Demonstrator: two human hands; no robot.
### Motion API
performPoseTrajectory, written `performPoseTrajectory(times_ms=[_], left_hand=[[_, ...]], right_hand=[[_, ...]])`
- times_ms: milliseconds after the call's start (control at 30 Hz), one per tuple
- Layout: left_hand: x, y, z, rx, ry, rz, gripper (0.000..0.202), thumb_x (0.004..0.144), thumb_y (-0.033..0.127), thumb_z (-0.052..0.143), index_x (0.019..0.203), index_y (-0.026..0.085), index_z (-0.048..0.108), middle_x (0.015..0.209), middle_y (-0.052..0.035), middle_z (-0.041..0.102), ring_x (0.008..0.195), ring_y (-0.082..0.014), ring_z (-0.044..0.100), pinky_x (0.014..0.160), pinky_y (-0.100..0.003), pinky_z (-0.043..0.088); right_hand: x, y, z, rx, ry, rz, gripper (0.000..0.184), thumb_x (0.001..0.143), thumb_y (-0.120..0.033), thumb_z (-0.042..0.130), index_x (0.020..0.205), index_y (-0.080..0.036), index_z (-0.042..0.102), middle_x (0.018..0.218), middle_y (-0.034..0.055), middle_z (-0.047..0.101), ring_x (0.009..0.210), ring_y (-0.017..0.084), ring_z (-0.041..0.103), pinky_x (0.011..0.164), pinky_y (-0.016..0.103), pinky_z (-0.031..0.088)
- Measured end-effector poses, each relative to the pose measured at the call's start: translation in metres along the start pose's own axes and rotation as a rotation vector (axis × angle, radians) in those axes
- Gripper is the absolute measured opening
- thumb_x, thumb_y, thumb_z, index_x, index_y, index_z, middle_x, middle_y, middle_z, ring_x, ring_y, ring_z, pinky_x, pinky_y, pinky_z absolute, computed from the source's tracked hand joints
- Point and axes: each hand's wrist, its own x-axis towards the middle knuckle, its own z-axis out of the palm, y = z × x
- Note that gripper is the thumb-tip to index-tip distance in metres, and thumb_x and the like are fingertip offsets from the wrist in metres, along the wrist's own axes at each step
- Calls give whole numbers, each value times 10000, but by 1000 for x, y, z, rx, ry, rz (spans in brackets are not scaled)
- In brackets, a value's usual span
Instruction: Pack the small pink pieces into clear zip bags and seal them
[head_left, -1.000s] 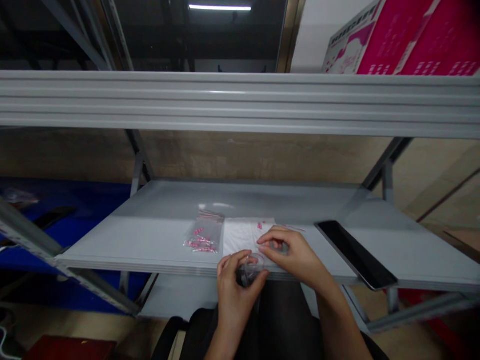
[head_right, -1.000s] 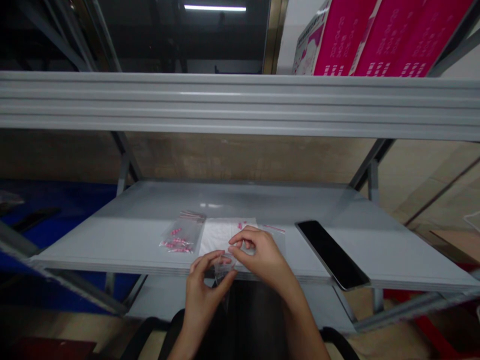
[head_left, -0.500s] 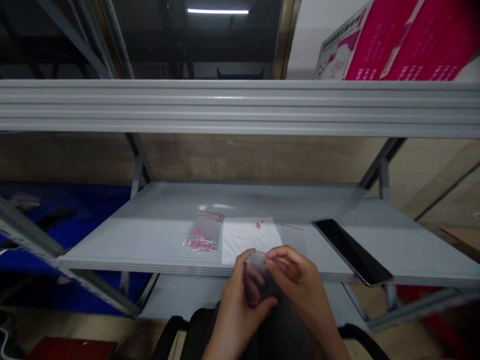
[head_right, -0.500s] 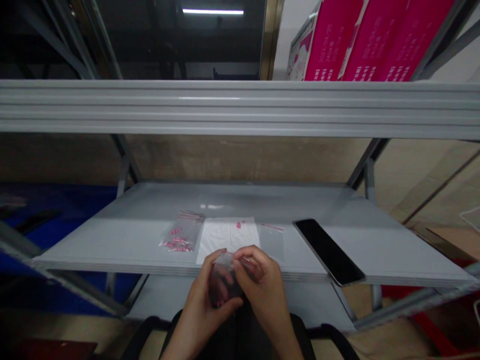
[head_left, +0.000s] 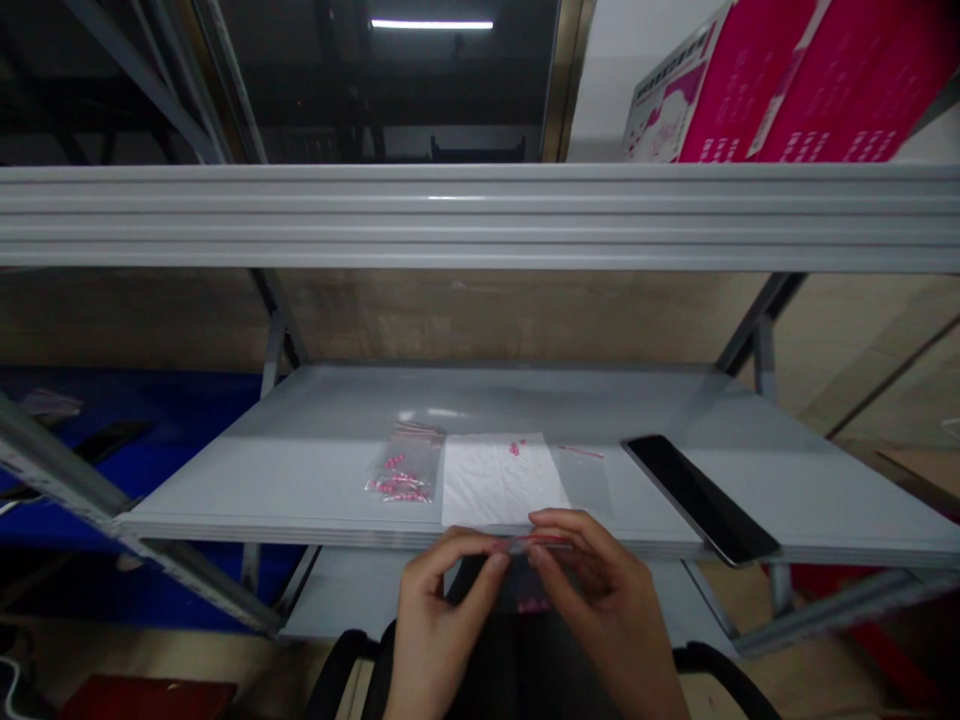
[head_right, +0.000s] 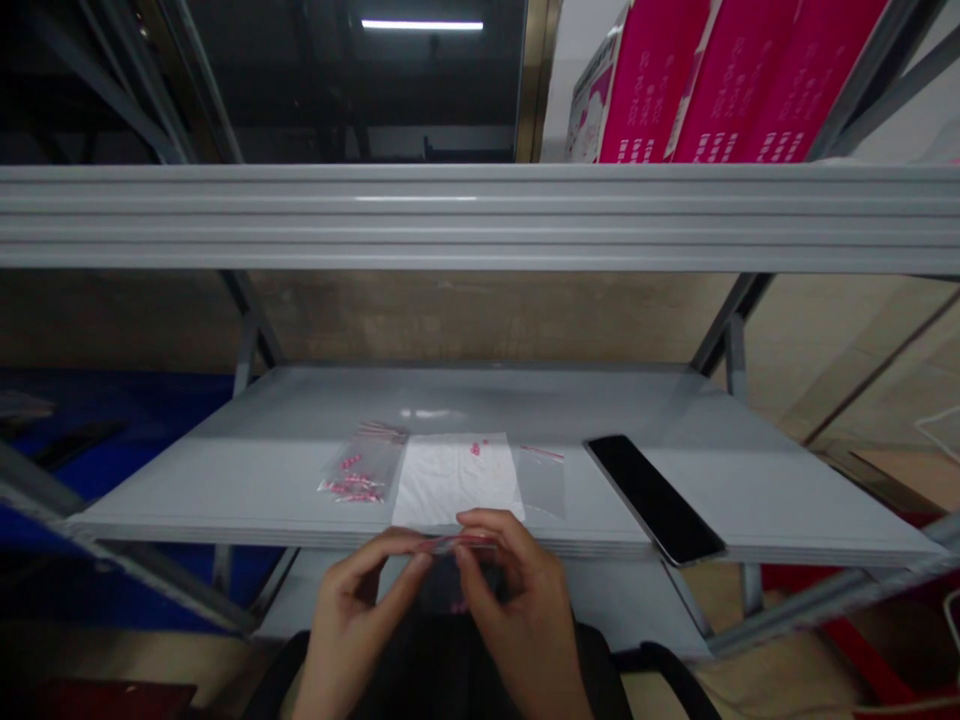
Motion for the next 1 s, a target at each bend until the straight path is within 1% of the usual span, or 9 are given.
performPoseTrajectory(times_ms=[133,233,333,400,500,633,767,900,1000], left_hand=[[-1,3,0,-18,16,-25,127,842,244,657,739,202,717,725,-9,724,714,-156,676,689,-217,527],[-2,2,-1,-29,10,-38,170,845,248,655,688,188,681,676,-1,690,682,-144,652,670,-207,504],[-3,1,0,-30,-8,-33,171,849,247,649,693,180,672,685,-5,678,689,-143,644,671,-209,491],[-4,1,0,-29,-16,-25,161,848,246,647,705,178,676,701,-11,679,699,-147,644,676,-217,490],[-3,1,2,-27,-23,-13,166,849,247,638,705,173,676,700,-19,678,695,-154,643,674,-231,493],[-2,1,1,0,-24,1,176,844,241,632,687,169,664,683,-20,669,681,-156,639,660,-233,492],[-1,-1,-2,21,8,-3,159,830,233,639,684,173,656,677,-12,671,679,-154,639,661,-226,496],[1,-2,-5,54,101,0,160,810,220,639,656,177,629,623,8,642,629,-142,619,617,-207,484],[3,-2,-5,48,99,3,80,799,219,647,734,178,668,693,-5,681,686,-159,651,652,-217,505]], right_hand=[[-1,0,1,33,-35,38,151,835,-266,672,984,-252,657,888,27,730,826,175,725,743,233,593],[2,1,-1,123,-94,73,199,811,-244,682,1006,-244,640,833,12,705,744,155,696,640,214,574],[4,4,1,209,-168,140,132,791,-236,684,909,-221,627,748,-9,661,638,130,639,555,200,529],[5,6,5,213,-197,175,90,783,-246,685,811,-204,609,694,-18,629,580,117,599,520,199,501],[5,8,11,160,-194,169,120,783,-253,676,724,-191,593,622,-27,582,541,108,552,491,196,459],[7,8,16,157,-183,119,133,788,-250,660,695,-188,589,604,-30,561,535,107,537,496,199,452],[8,6,18,211,-192,124,123,797,-265,667,715,-182,630,655,-6,608,578,126,583,519,211,479],[10,8,21,227,-153,136,118,788,-279,697,730,-178,674,678,14,652,641,145,618,567,217,499],[11,10,22,211,-141,135,128,777,-278,716,704,-176,688,658,17,667,638,145,626,578,212,493]])
